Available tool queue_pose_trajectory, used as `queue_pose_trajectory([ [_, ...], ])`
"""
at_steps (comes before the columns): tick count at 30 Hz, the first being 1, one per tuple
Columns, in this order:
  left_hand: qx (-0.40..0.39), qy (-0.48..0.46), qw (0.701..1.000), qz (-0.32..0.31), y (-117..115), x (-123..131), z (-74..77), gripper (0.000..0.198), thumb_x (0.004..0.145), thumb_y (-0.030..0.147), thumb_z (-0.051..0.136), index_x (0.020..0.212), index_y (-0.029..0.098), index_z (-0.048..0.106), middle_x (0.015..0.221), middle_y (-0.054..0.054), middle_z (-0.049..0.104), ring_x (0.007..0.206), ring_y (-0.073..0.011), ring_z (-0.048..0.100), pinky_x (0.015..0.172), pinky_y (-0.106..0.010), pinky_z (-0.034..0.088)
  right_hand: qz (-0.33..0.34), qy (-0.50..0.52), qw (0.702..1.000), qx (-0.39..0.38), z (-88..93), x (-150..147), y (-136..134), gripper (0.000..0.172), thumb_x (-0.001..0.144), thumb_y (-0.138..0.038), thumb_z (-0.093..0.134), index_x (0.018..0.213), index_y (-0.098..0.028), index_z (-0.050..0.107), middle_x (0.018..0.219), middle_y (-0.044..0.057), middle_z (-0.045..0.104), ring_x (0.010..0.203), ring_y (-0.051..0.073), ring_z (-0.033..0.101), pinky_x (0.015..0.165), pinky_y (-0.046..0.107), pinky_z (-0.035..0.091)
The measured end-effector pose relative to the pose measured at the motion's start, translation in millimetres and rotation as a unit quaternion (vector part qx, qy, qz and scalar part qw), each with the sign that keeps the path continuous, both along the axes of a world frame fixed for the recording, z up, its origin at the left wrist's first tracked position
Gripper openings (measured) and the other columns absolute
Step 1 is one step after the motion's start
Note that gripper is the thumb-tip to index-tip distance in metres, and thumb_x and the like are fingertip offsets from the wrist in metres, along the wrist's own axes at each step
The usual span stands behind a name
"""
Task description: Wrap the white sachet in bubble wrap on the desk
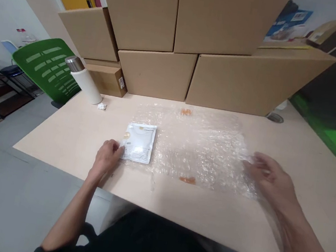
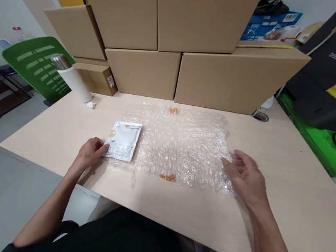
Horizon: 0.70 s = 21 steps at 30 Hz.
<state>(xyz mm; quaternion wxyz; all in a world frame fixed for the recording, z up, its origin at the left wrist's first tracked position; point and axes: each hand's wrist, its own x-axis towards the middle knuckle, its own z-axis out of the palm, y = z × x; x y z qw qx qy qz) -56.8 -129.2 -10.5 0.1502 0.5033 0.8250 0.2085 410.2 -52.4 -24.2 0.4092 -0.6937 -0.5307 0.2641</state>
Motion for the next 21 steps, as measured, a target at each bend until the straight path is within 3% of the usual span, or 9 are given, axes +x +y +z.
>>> queue_pose_trajectory([
  [3, -0.035, 0.02, 0.999, -0.022, -1, -2, 0.7, 0.037, 0.087, 0.053, 0.051, 0.099, 0.019, 0.059, 0.096, -0.009, 0.068, 0.086, -0.0245, 0.064, 0.073, -0.033, 0.044, 0.011, -0.156, 0.972, 0.174, 19.2, -27, -1, 0.056, 0.081, -0.049, 0.06, 0.126, -0.015, 0.063, 0.13, 0.022, 0.058, 0.123, 0.038, 0.051, 0.097, 0.055, 0.045],
  [5, -0.052, 0.014, 0.998, -0.023, -2, -3, 1.9, 0.041, 0.088, 0.055, 0.051, 0.104, 0.019, 0.058, 0.093, -0.009, 0.07, 0.087, -0.0261, 0.066, 0.073, -0.034, 0.045, 0.123, -0.141, 0.956, 0.225, 31.5, -63, -3, 0.042, 0.089, -0.046, 0.054, 0.119, -0.019, 0.066, 0.119, 0.016, 0.065, 0.116, 0.033, 0.056, 0.1, 0.054, 0.044],
  [7, -0.056, 0.011, 0.998, -0.025, -2, -4, 4.2, 0.044, 0.086, 0.059, 0.052, 0.105, 0.019, 0.058, 0.091, -0.01, 0.071, 0.086, -0.0276, 0.067, 0.073, -0.035, 0.046, 0.264, -0.115, 0.933, 0.217, 38.2, -109, -5, 0.033, 0.094, -0.042, 0.051, 0.116, -0.024, 0.067, 0.116, 0.012, 0.067, 0.112, 0.029, 0.058, 0.101, 0.053, 0.044],
  [9, -0.057, 0.011, 0.998, -0.027, -1, -4, 7.6, 0.046, 0.084, 0.061, 0.055, 0.102, 0.019, 0.059, 0.09, -0.011, 0.071, 0.085, -0.0288, 0.068, 0.071, -0.036, 0.047, 0.415, -0.103, 0.886, 0.181, 36.8, -156, -5, 0.032, 0.099, -0.038, 0.045, 0.119, -0.023, 0.065, 0.123, 0.011, 0.066, 0.116, 0.029, 0.056, 0.1, 0.052, 0.044],
  [11, -0.066, 0.007, 0.997, -0.027, 0, -2, 11.1, 0.047, 0.081, 0.063, 0.058, 0.099, 0.019, 0.06, 0.089, -0.011, 0.072, 0.084, -0.0289, 0.068, 0.07, -0.035, 0.046, 0.509, -0.118, 0.837, 0.163, 28.1, -196, -1, 0.031, 0.101, -0.034, 0.042, 0.118, -0.02, 0.064, 0.125, 0.013, 0.064, 0.116, 0.03, 0.054, 0.098, 0.051, 0.044],
  [13, -0.074, -0.003, 0.997, -0.032, 0, 0, 13.9, 0.045, 0.079, 0.063, 0.059, 0.092, 0.02, 0.061, 0.085, -0.009, 0.071, 0.08, -0.0272, 0.066, 0.067, -0.034, 0.045, 0.549, -0.156, 0.807, 0.153, 15.5, -224, 4, 0.029, 0.1, -0.032, 0.043, 0.11, -0.016, 0.065, 0.117, 0.016, 0.064, 0.109, 0.03, 0.054, 0.094, 0.049, 0.045],
  [15, -0.073, -0.027, 0.996, -0.043, 0, 3, 14.9, 0.042, 0.078, 0.063, 0.06, 0.081, 0.021, 0.059, 0.076, -0.006, 0.068, 0.072, -0.0241, 0.063, 0.063, -0.031, 0.042, 0.558, -0.167, 0.798, 0.152, 3.0, -237, 10, 0.026, 0.1, -0.03, 0.043, 0.102, -0.015, 0.065, 0.109, 0.015, 0.064, 0.102, 0.028, 0.055, 0.092, 0.047, 0.045],
  [21, 0.015, -0.232, 0.972, -0.031, -4, 10, 9.2, 0.045, 0.075, 0.063, 0.065, 0.066, 0.022, 0.051, 0.054, 0.004, 0.049, 0.051, -0.0136, 0.046, 0.048, -0.025, 0.03, 0.542, -0.085, 0.826, 0.13, -12.6, -232, 20, 0.025, 0.099, -0.033, 0.043, 0.098, -0.02, 0.065, 0.105, 0.011, 0.066, 0.101, 0.025, 0.057, 0.094, 0.044, 0.044],
])
